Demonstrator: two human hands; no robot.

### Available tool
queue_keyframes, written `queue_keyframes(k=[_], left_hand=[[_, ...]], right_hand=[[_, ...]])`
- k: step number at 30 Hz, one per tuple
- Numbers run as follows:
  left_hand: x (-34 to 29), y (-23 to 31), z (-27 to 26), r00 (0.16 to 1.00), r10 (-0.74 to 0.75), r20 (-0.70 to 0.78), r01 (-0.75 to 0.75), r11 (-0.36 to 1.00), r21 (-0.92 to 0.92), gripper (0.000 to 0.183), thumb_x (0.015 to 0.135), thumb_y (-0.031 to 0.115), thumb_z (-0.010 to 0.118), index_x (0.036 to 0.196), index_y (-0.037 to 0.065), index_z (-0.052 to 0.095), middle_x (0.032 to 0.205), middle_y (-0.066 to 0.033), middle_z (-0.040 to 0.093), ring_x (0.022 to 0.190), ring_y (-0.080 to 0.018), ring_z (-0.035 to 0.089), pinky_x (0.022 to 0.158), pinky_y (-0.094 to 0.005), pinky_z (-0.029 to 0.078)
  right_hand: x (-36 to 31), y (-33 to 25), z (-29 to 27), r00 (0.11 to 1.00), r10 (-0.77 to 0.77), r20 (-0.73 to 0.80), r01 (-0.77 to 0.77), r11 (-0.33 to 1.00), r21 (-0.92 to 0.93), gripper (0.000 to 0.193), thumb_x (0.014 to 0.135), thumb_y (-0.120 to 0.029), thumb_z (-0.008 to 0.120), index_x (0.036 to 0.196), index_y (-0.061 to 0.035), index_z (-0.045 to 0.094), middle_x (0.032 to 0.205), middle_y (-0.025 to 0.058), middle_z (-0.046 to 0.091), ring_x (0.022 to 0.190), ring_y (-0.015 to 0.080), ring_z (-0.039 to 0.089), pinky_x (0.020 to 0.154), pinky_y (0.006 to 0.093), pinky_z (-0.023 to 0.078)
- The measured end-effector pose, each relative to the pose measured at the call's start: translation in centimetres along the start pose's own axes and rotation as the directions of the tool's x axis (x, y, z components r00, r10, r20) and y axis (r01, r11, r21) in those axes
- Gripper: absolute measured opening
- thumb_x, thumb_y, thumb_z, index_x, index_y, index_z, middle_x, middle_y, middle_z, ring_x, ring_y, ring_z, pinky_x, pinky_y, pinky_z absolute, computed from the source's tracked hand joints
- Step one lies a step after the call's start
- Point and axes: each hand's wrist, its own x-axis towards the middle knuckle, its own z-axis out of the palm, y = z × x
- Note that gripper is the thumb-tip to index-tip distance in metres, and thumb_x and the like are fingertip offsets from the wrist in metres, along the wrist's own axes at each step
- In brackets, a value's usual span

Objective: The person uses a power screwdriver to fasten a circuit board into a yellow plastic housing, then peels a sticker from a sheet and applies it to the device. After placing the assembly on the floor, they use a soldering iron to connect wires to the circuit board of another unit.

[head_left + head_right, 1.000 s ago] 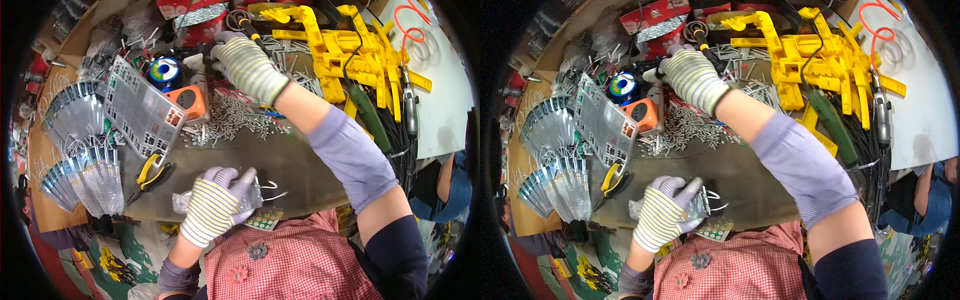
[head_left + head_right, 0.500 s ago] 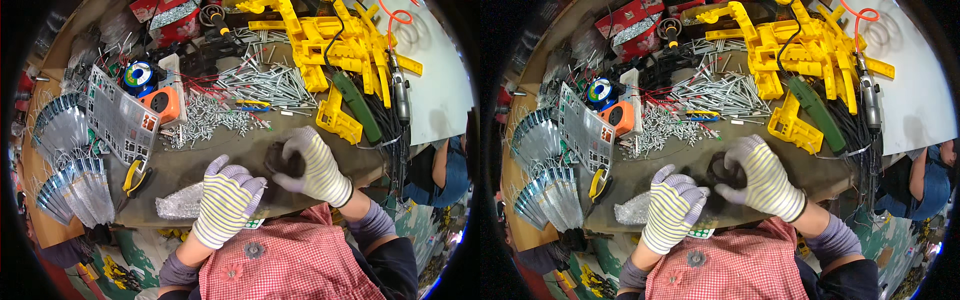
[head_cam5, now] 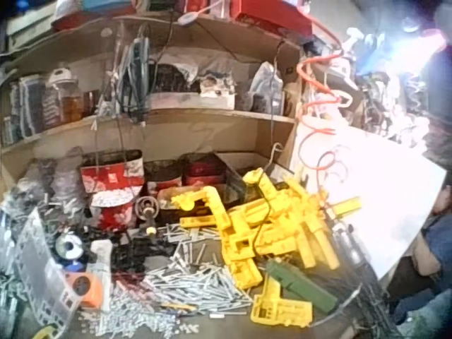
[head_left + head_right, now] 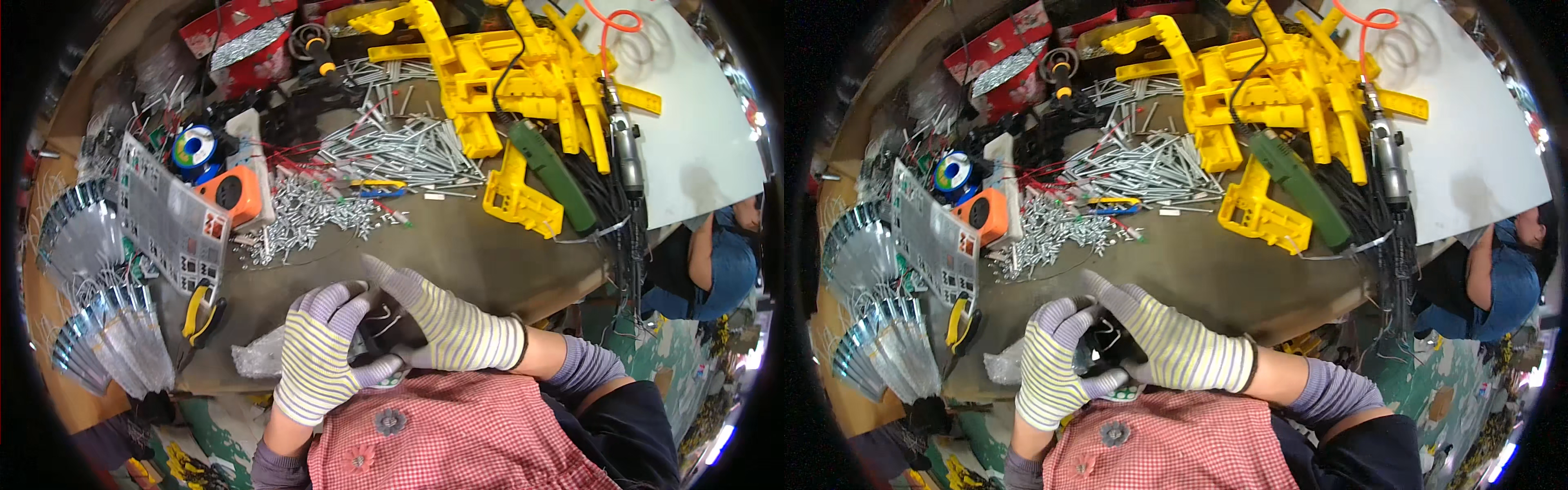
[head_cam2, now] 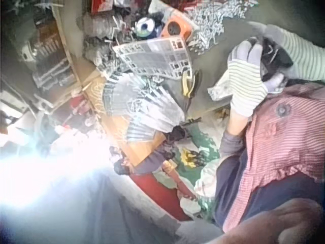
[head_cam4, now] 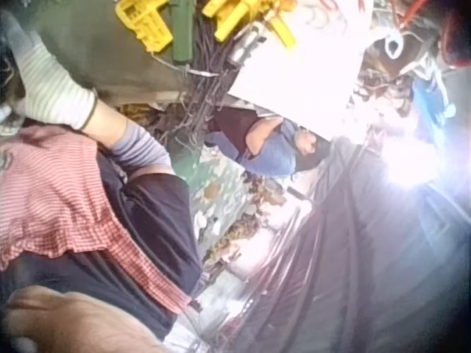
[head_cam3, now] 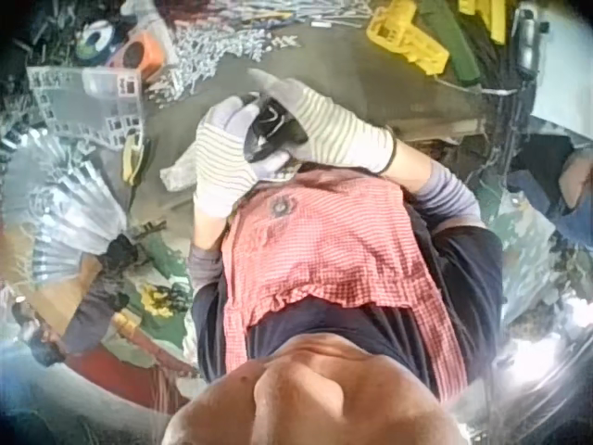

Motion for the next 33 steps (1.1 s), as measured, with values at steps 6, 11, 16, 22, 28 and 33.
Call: queue_keyframes(k=[6,11,16,22,28,33], left_hand=[[0.8,0.6,0.1,1.000,-0.022,0.018,0.022,1.000,0.012,0.065,0.062,0.032,0.084,0.119,0.008,0.061,0.114,-0.0124,0.062,0.105,-0.0345,0.059,0.092,-0.0481,0.045],[1.7,1.0,-0.9,0.999,-0.038,0.018,0.039,0.998,-0.039,0.076,0.066,0.038,0.081,0.130,0.004,0.060,0.118,-0.0173,0.060,0.107,-0.0377,0.058,0.095,-0.0499,0.046],[1.1,0.6,-2.2,0.970,-0.073,-0.230,0.008,0.963,-0.271,0.074,0.076,0.044,0.078,0.133,0.002,0.058,0.136,-0.0199,0.055,0.125,-0.0372,0.053,0.105,-0.0473,0.043],[0.3,1.6,-2.5,0.833,-0.544,-0.099,0.174,0.428,-0.887,0.088,0.076,0.055,0.083,0.137,0.001,0.050,0.118,-0.0161,0.065,0.098,-0.0253,0.069,0.074,-0.0346,0.059],[-0.8,-0.7,-3.6,0.769,-0.606,-0.205,0.167,0.499,-0.850,0.060,0.086,0.031,0.075,0.132,0.001,0.053,0.114,-0.0152,0.064,0.086,-0.0228,0.068,0.060,-0.0322,0.059],[-0.6,-3.1,-3.3,0.841,-0.487,-0.237,0.245,0.733,-0.635,0.040,0.079,0.002,0.074,0.119,0.001,0.065,0.118,-0.0124,0.064,0.093,-0.0199,0.067,0.081,-0.0298,0.055]], right_hand=[[-1.4,-0.6,-8.1,0.871,-0.123,-0.475,-0.337,0.554,-0.761,0.039,0.072,-0.011,0.074,0.108,-0.0046,0.064,0.095,0.0154,0.060,0.089,0.0348,0.061,0.077,0.0452,0.052],[-2.0,-0.3,-10.3,0.883,-0.097,-0.459,-0.316,0.600,-0.735,0.023,0.072,-0.011,0.079,0.089,-0.0025,0.066,0.083,0.0116,0.060,0.080,0.0321,0.061,0.070,0.0411,0.050],[-2.3,-6.7,-7.1,0.883,0.100,-0.459,-0.018,0.984,0.179,0.028,0.079,-0.019,0.084,0.093,-0.0009,0.067,0.088,0.0087,0.065,0.082,0.0256,0.065,0.075,0.0362,0.051],[1.9,-5.8,-5.9,0.962,-0.021,-0.273,0.038,0.998,0.057,0.021,0.083,-0.017,0.079,0.097,-0.0052,0.070,0.090,0.0112,0.068,0.085,0.0282,0.067,0.078,0.0372,0.053],[3.1,3.6,-11.5,0.938,-0.159,-0.309,-0.180,0.537,-0.824,0.018,0.079,-0.012,0.077,0.093,-0.0060,0.066,0.087,0.0100,0.063,0.079,0.0316,0.064,0.070,0.0408,0.052],[4.9,3.2,-11.4,0.993,0.112,-0.037,-0.051,0.121,-0.991,0.013,0.085,-0.015,0.064,0.090,-0.0059,0.072,0.082,0.0113,0.070,0.079,0.0275,0.069,0.068,0.0416,0.056]])
